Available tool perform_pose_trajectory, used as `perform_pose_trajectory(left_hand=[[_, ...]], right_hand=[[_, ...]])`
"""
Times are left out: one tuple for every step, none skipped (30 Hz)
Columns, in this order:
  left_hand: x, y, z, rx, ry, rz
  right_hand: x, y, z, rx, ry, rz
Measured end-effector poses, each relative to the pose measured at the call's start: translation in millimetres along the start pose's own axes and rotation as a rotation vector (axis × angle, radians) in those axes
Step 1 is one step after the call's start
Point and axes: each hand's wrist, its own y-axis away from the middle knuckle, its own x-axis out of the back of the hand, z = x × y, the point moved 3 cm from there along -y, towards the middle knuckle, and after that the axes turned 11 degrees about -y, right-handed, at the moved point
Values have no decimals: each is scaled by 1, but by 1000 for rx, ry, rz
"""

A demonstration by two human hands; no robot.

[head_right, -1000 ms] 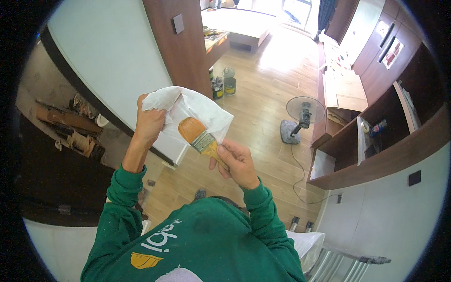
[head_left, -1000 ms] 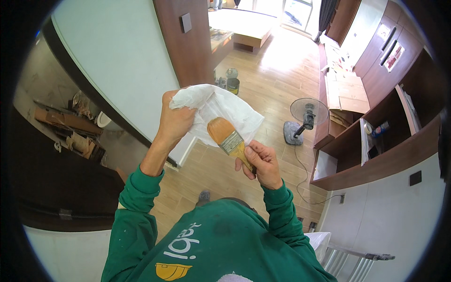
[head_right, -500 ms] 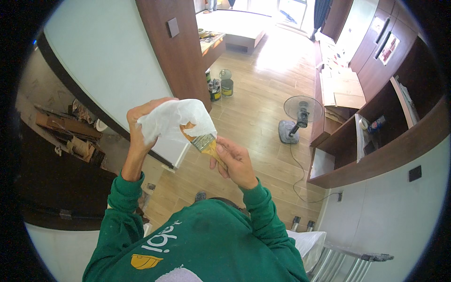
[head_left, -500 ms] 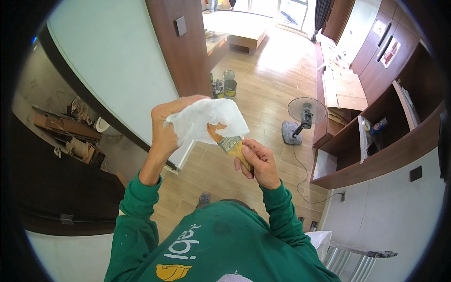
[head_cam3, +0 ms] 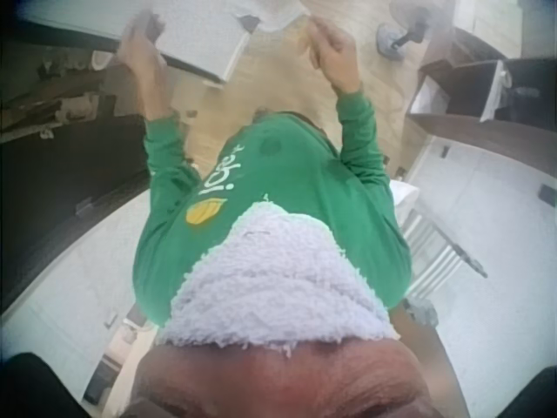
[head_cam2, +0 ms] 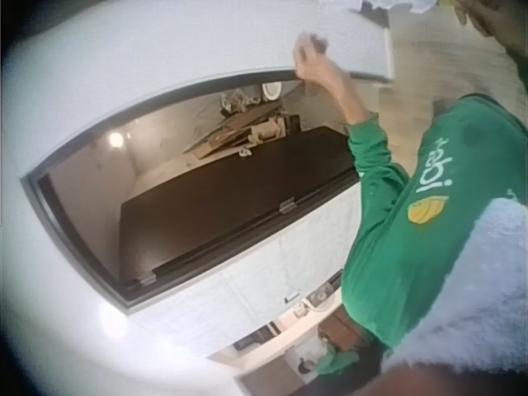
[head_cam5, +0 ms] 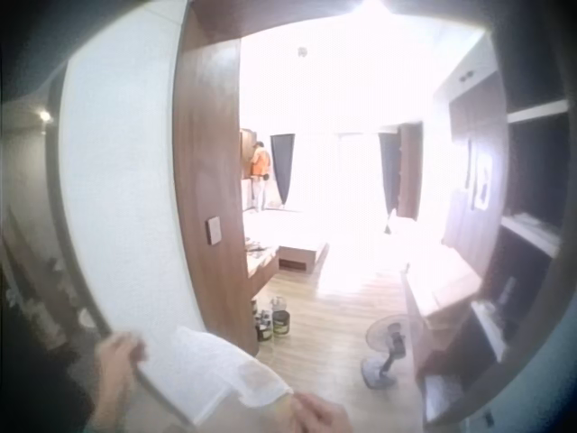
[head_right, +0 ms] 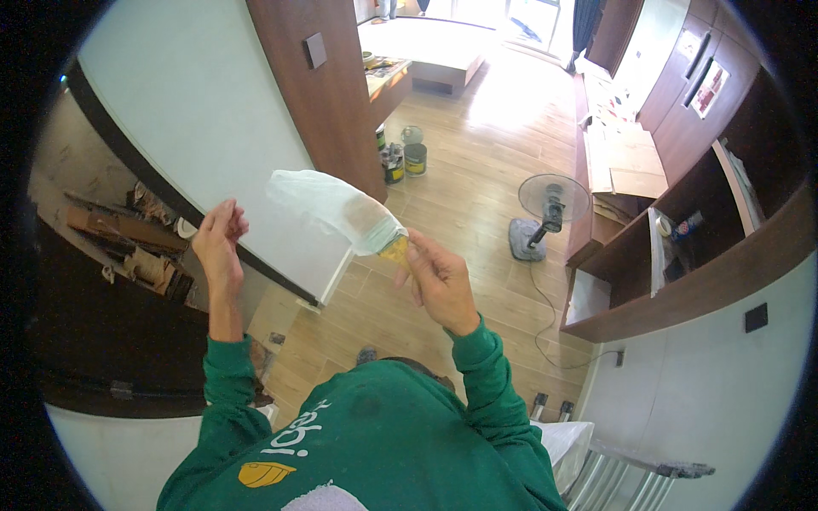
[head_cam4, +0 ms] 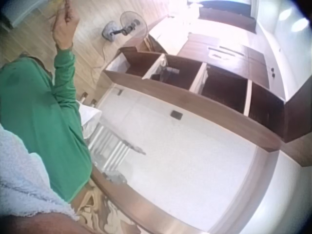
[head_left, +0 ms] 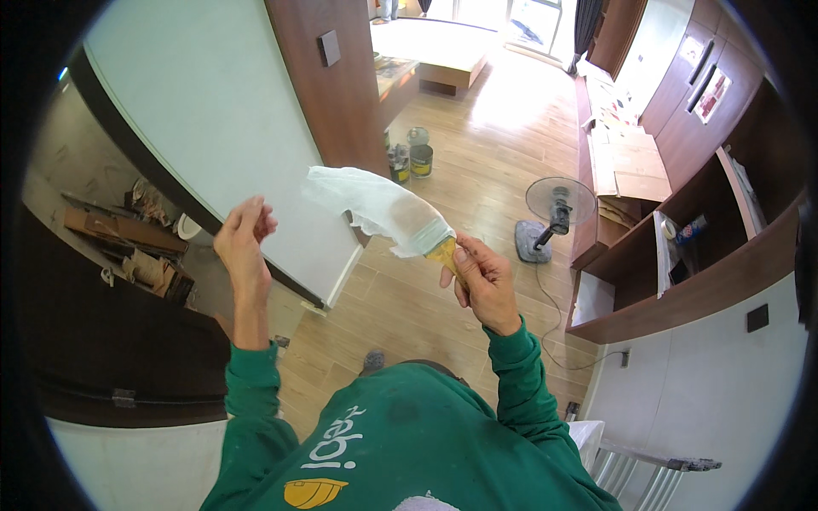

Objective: The person retrieves a paintbrush from a cabinet, wipes it with a plastic bag, then returns to the bathroom to rinse the brush in a sink and place it in a paint can. The person moves between a bathroom and a living area during the task.

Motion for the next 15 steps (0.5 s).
perform_pose_trajectory(left_hand=[[5,7,-11,155,91,118],[-2,21,-17,84,92,-21],[-14,40,-29,108,56,-103],[-33,59,-39,124,148,-249],[-52,75,-48,163,215,-372],[-67,84,-54,223,360,-454],[-80,92,-57,262,527,-554],[-87,95,-59,302,534,-534],[-94,95,-59,322,562,-538],[-99,94,-58,361,610,-545],[-100,93,-54,369,535,-559],[-101,91,-51,393,482,-575],[-101,91,-47,429,453,-599],[-98,90,-43,423,439,-567],[-95,90,-39,432,449,-544]], right_hand=[[-1,-2,1,0,3,0],[-3,-4,1,4,6,-1],[-5,-6,2,7,11,-4],[-6,-8,3,2,18,-9],[-9,-11,5,-6,26,-18],[-11,-13,7,-6,31,-34],[-12,-14,8,-19,40,-29],[-13,-15,10,-20,44,-28],[-14,-17,11,-14,43,-26],[-14,-17,12,-10,59,-24],[-14,-18,13,-1,71,-22],[-12,-18,14,0,88,-12],[-11,-18,15,13,97,-9],[-10,-18,16,19,109,4],[-9,-18,17,26,120,19]])
